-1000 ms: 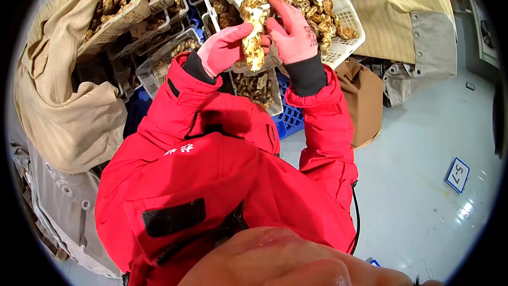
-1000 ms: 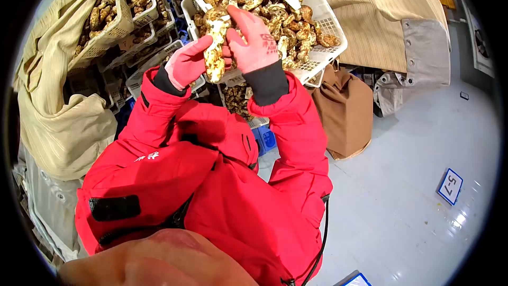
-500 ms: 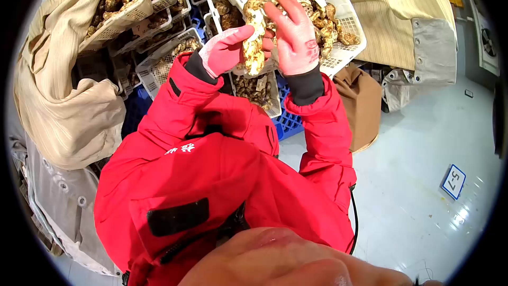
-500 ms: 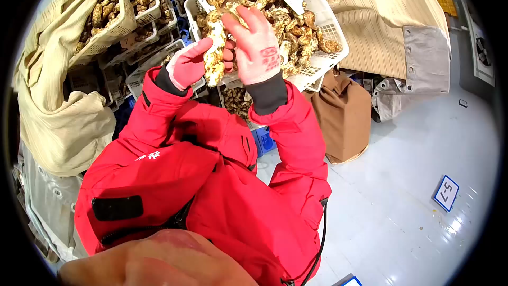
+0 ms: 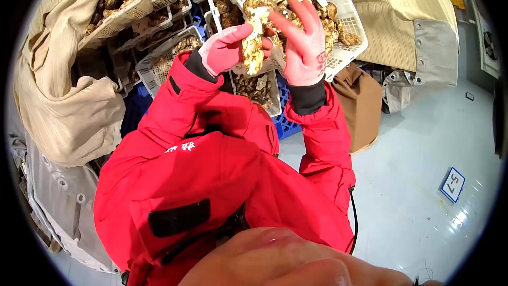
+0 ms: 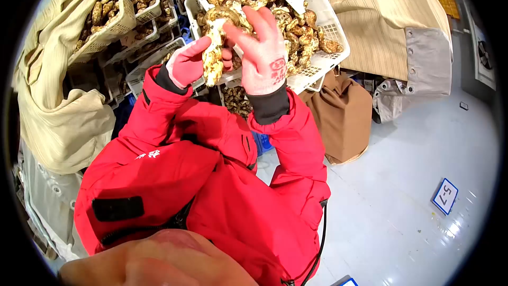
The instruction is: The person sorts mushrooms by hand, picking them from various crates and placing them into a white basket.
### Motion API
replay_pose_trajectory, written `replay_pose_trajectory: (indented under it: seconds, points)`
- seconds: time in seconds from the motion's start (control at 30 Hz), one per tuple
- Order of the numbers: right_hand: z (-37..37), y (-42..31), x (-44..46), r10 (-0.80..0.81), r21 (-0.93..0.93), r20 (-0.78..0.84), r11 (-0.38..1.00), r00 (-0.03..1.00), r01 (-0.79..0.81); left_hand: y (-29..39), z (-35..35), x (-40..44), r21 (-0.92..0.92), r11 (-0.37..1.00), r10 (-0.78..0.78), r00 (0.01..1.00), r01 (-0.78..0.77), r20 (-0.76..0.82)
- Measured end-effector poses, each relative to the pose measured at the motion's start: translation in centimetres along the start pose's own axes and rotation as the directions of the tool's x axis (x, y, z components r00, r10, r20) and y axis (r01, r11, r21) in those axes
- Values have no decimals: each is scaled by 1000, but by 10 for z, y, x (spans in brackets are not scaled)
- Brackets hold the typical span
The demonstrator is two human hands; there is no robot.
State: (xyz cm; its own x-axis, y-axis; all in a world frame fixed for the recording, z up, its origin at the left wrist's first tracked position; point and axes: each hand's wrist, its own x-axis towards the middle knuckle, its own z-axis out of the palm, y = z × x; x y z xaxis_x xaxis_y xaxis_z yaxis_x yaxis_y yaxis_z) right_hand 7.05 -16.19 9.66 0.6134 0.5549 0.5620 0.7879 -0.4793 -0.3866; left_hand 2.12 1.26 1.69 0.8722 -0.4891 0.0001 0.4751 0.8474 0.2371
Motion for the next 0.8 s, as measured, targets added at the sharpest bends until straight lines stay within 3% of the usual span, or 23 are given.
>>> replay_pose_trajectory:
  seconds: [0.03, 0.13, 0.3, 0.33, 0.4, 0.43, 0.47, 0.53, 0.57, 0.63, 0.67, 0.73, 0.77, 0.8]
  points:
    - [-2, -3, 1, 74, -27, 7, 997, 997, -74, -2, -4, 1, 4, 1000, 18, 1000, -18, -9]
    - [6, 0, 1, 35, -109, 122, 994, 992, -22, -6, -13, 4, -7, 1000, 21, 1000, -22, -14]
    - [2, 5, -1, 36, 22, 12, 999, 999, -36, -7, -18, 8, -99, 994, -31, 999, 34, 32]
    - [1, 0, 4, 90, -19, 44, 996, 995, -90, -7, -14, 8, -105, 994, -27, 999, 31, 42]
    - [11, 3, -6, 76, 86, 57, 993, 995, -81, -8, -8, 9, -111, 993, -24, 999, 30, 48]
    - [3, 6, -6, 0, 27, 85, 1000, 996, -2, -8, -7, 8, -114, 993, -22, 999, 26, 39]
    - [0, 9, -8, 36, 40, 46, 998, 998, -38, -8, -6, 6, -116, 993, -17, 1000, 20, 27]
    - [-3, 13, -14, 121, 69, -29, 991, 992, -119, -12, -8, 6, 161, 981, 121, 991, -110, -58]
    - [-10, 6, -13, 304, 196, -9, 935, 953, -296, -9, -11, 10, 140, 986, 99, 993, -89, -61]
    - [-11, 2, -21, 429, 290, 26, 861, 903, -418, -6, -9, 18, 12, 997, 75, 991, -75, -112]
    - [-10, -2, -26, 468, 325, 61, 826, 882, -460, -4, -7, 19, 76, 993, 102, 981, -91, -163]
    - [-1, -17, -35, 653, 593, 267, 468, 709, -655, -2, -6, 21, 206, 972, 164, 953, -112, -256]
    - [2, -20, -39, 588, 479, 277, 601, 760, -640, -1, -8, 19, 413, 903, 223, 949, -116, -221]
    - [6, -23, -40, 503, 345, 231, 758, 833, -554, -2, -8, 20, 426, 893, 271, 927, -143, -258]
